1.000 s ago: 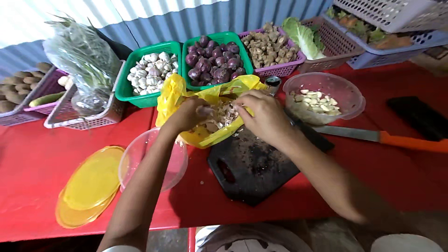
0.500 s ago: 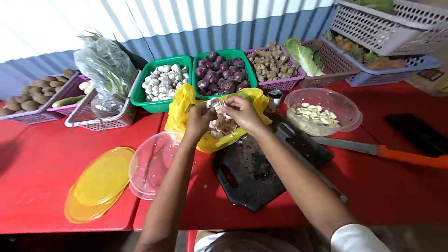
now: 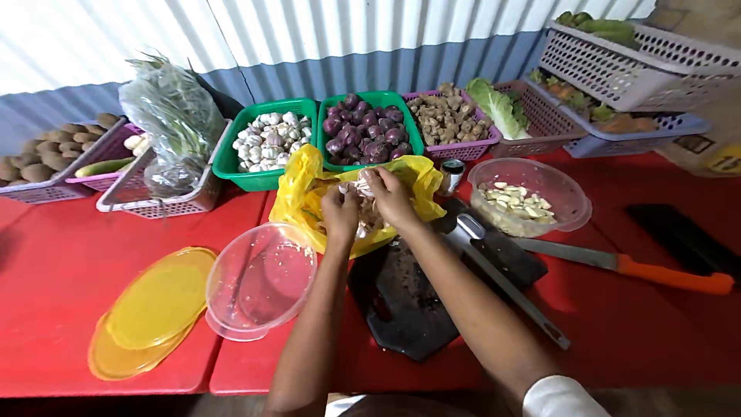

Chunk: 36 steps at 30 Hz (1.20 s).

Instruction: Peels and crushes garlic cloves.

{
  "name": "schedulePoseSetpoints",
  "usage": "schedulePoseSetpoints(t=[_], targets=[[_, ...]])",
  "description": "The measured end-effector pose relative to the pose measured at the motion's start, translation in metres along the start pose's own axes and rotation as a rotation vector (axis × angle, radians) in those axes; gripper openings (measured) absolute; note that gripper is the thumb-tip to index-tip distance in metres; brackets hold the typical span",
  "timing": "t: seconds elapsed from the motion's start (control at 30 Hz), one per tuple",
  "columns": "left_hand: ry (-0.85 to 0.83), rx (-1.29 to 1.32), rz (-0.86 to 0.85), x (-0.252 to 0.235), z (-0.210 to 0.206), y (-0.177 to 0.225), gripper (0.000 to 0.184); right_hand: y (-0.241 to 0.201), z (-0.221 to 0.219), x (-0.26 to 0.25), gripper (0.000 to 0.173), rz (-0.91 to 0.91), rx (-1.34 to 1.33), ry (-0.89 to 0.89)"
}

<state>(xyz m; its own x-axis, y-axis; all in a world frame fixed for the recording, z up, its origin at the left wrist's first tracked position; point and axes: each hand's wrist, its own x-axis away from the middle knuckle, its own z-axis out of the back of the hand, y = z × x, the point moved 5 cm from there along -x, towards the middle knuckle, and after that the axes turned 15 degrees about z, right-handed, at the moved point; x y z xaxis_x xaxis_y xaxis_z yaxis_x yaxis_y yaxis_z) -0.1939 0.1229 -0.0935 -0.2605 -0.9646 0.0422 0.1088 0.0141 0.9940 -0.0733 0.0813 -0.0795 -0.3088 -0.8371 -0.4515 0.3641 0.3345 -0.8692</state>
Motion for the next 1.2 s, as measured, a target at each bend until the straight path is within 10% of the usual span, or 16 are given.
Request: schedulePoseSetpoints(t=[0.23,0.6,1.2], targets=[[0.151,-0.451,-0.250,-0.003,0.003,0.014,0.020,0.026,0.012,0.004,0.047,-0.369,-0.725,0.132],[-0.183,-0.893,-0.079,-0.016,-0.004,0.037,0.038,0.007,0.040,-0.002,0.035,-0.162,-0.025,0.031],[-0.043,-0.172,-0.173,-0.003,-0.053,0.025,0.051,-0.010,0.030,0.004,0.032,0.197,0.069,0.241]])
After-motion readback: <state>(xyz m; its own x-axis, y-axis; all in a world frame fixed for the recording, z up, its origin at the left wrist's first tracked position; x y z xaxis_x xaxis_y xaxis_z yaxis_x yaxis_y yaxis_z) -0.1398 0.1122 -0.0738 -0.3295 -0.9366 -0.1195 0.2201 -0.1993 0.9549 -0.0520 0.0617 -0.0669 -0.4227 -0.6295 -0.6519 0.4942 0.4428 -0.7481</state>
